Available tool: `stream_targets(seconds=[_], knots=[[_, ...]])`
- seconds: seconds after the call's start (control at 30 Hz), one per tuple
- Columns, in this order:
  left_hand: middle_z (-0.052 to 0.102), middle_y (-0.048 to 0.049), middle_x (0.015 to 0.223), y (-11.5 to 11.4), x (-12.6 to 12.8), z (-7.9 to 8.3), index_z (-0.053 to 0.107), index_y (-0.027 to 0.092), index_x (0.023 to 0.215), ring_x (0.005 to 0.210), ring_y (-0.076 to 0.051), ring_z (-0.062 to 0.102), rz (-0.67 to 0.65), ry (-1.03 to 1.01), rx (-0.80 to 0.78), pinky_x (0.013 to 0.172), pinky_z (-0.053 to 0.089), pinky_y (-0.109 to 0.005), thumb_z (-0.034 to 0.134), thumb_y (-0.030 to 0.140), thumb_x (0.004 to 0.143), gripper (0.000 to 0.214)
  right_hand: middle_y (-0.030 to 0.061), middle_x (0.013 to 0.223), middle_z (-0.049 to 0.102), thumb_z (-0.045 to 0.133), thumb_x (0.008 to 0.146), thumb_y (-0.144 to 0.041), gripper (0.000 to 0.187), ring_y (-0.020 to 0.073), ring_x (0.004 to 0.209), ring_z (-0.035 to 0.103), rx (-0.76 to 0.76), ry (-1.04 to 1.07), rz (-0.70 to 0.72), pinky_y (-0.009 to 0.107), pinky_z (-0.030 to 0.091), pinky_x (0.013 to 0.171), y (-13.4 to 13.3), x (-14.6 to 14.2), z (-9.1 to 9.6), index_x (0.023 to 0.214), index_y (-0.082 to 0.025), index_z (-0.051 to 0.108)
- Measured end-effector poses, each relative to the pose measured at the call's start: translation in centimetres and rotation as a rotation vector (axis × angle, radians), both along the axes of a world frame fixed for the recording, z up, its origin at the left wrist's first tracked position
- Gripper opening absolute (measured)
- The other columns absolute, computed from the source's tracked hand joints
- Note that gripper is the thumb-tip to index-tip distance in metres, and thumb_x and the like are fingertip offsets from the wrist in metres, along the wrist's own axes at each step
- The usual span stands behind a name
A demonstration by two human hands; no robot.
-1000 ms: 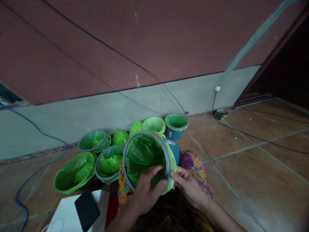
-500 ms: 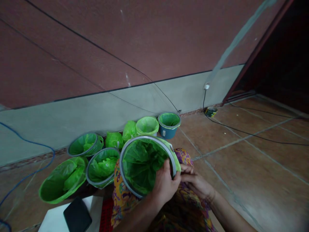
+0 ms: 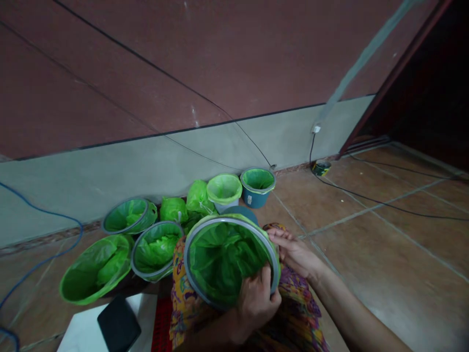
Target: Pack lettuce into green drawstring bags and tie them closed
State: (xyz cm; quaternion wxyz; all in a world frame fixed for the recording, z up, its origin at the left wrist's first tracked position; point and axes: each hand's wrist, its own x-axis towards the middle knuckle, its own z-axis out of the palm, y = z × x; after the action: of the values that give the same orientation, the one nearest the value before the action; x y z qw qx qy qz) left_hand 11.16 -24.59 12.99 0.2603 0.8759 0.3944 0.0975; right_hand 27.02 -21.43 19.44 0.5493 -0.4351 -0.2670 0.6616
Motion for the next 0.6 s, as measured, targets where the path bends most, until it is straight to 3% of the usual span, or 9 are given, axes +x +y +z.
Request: stream_targets(seconds=[0.13,0.3,0.43,0.6], knots=[[0.068,-0.0172,0.110,-0.8,-0.7,-0.9,0.043,0.011,0.139,0.096,-0.029,0.067,-0.094,0.078,0.070,0.083,0.053,-0.039,0.049,0.025,0.080,0.061,0.0004,0.078,0.070,0.081,0.066,-0.039,0.030,0.0108,0.065,0.059,0.018,-0.067,0.014,0.022,0.044,0.063,0.4,0.3,0.4,0.087,-0.019,0.072],[0.067,-0.0197,0.104,-0.9,-1.3,-1.5,0.044,0.006,0.139,0.089,-0.031,0.067,-0.211,0.139,0.159,0.075,0.053,-0.041,0.049,0.024,0.081,0.061,-0.0001,0.077,0.071,0.085,0.060,-0.032,0.034,0.0104,0.063,0.060,0.036,-0.102,0.064,0.022,0.046,0.062,3.0,-0.1,1.6,0.088,-0.018,0.071],[0.068,-0.0182,0.097,-0.4,-1.5,-1.3,0.042,0.003,0.138,0.078,-0.029,0.067,-0.308,0.233,0.149,0.067,0.054,-0.040,0.048,0.022,0.079,0.062,-0.0007,0.071,0.070,0.086,0.057,-0.029,0.035,0.0106,0.059,0.060,0.043,-0.129,0.096,0.023,0.046,0.059,5.8,-0.9,2.0,0.086,-0.017,0.070],[0.067,-0.0194,0.106,0.1,-1.5,-0.5,0.038,0.002,0.139,0.084,-0.030,0.068,-0.375,0.300,0.071,0.070,0.057,-0.041,0.048,0.022,0.077,0.066,-0.0005,0.069,0.070,0.086,0.054,-0.027,0.036,0.0108,0.058,0.060,0.020,-0.182,0.220,0.024,0.047,0.059,8.9,-2.0,2.2,0.083,-0.015,0.069]])
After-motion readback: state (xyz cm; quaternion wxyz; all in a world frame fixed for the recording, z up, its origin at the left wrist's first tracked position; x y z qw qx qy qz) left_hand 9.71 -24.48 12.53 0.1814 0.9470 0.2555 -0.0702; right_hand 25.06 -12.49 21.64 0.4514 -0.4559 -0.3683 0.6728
